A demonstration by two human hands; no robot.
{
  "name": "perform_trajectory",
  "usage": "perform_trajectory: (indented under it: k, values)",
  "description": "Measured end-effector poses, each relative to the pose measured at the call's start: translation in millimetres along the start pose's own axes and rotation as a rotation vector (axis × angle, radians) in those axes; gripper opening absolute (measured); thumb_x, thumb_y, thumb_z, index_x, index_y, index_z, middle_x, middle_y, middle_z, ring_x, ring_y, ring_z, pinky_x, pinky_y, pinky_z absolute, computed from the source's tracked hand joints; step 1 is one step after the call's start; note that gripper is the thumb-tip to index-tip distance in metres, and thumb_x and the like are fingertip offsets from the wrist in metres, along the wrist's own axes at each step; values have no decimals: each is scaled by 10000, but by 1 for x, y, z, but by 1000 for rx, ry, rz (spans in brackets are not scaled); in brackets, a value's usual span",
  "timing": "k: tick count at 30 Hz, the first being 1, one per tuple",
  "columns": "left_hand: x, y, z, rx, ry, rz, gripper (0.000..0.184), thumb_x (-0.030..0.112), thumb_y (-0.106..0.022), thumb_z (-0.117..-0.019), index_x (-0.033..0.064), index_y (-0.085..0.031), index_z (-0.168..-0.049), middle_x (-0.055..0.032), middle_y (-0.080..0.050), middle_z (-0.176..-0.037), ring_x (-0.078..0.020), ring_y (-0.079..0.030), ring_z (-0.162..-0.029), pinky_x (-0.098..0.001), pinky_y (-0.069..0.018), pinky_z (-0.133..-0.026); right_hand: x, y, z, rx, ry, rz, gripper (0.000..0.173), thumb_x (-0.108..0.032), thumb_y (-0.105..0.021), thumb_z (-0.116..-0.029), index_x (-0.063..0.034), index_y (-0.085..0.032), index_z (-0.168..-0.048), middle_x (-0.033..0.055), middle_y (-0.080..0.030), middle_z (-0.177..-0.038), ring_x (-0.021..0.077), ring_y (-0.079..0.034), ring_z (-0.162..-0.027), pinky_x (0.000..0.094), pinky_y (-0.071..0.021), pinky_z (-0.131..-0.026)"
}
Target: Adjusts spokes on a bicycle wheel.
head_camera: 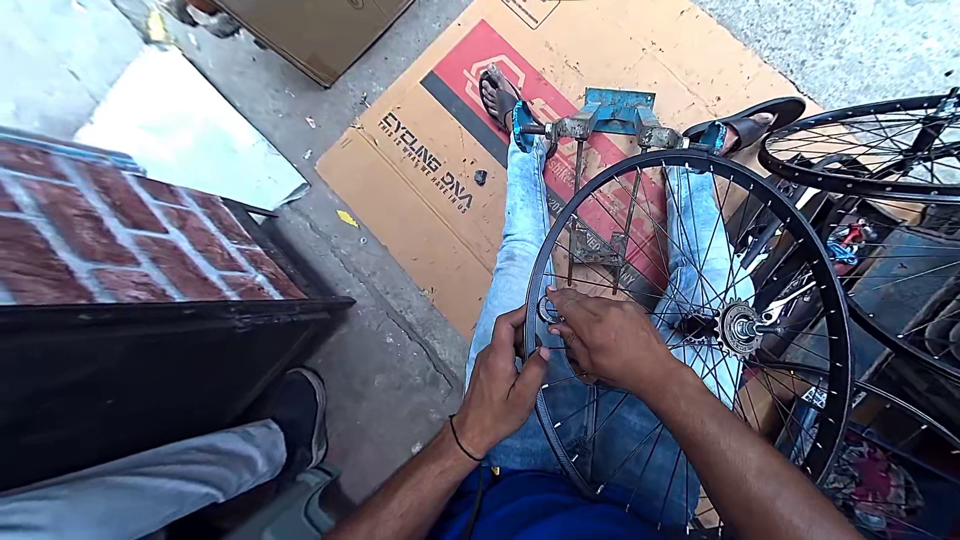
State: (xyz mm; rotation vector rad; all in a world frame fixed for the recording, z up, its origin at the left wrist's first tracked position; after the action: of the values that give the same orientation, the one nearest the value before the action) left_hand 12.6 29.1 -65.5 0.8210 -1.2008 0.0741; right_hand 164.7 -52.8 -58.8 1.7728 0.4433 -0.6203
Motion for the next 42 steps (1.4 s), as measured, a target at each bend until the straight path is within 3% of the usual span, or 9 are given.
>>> perform_trajectory:
  k: [3,5,7,13,17,23,35,38,42]
  values:
    - [-4,-1,4,3,17,-4,512,322,-497,-994,138,-424,-1466,60,-608,-820,-67,-581,-646,-257,-531,-571,-1,-1,-2,-34,-37,-11,350,-284,-478,-1091,-89,-728,-1241,42,-757,-995,188,-727,-786,381,-601,-652]
    - [-4,-1,9,5,10,4,497,308,-503,-993,137,-428,-1454,64,-603,-816,-65,-582,-648,-254,-534,-577,2,-1,-4,-74,-110,-82,342,-301,-435,-1100,-131,-732,-1123,5,-673,-730,184,-656,-623,405,-528,-536]
    - [-1,-1,10,3,-2,2,500,311,-509,-992,135,-428,-1453,65,-607,-831,-61,-594,-672,-251,-549,-600,7,-3,-8,-138,-197,-156,343,-320,-401,-1113,-149,-697,-1109,3,-621,-651,197,-636,-579,435,-507,-514]
    - [7,-1,9,9,-18,6,486,258,-504,-990,79,-427,-1435,41,-616,-865,-62,-598,-691,-233,-538,-592,19,-5,-13,-225,-244,-392,359,-292,-430,-1116,-136,-652,-1351,23,-728,-903,169,-695,-781,446,-582,-747]
    - [7,-1,11,-17,4,14,518,235,-491,-991,79,-383,-1473,27,-615,-886,-71,-592,-697,-233,-529,-596,18,-8,-13,-305,-227,-406,346,-274,-421,-1120,-157,-641,-1361,-26,-746,-938,112,-703,-811,401,-586,-790]
    - [11,-1,7,-15,-7,30,524,223,-493,-991,82,-372,-1481,25,-606,-876,-80,-585,-695,-232,-522,-595,17,-3,-14,-186,-185,-287,298,-269,-451,-1100,-140,-702,-1197,10,-675,-780,170,-650,-679,406,-538,-632]
    - [14,0,9,-7,-29,42,518,248,-517,-981,85,-397,-1459,32,-611,-869,-79,-590,-691,-236,-528,-580,19,-5,-24,-432,-526,-428,328,-319,-444,-1102,-209,-752,-1087,-27,-749,-876,141,-721,-804,473,-585,-741]
    - [15,0,8,0,-49,49,520,255,-533,-984,71,-404,-1453,29,-615,-882,-74,-592,-699,-230,-529,-592,15,5,-19,-285,-469,-348,287,-300,-495,-1086,-224,-771,-1104,-45,-730,-871,113,-685,-811,424,-559,-758]
    - [19,1,7,19,-55,34,511,226,-569,-933,75,-439,-1404,40,-637,-904,-69,-617,-741,-231,-547,-621,0,7,-8,-20,-319,-99,251,-249,-508,-1067,-163,-743,-1092,25,-727,-873,202,-706,-762,427,-549,-618]
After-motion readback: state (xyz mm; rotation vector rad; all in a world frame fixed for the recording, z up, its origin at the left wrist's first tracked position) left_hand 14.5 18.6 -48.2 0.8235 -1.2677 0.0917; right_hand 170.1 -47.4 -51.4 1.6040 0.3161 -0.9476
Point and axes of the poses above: each hand's wrist, its own z-axis away from the middle knuckle, its own y-axis out of the back of the hand, x = y × z, the point moved 5 cm from there along -z, towards the middle knuckle
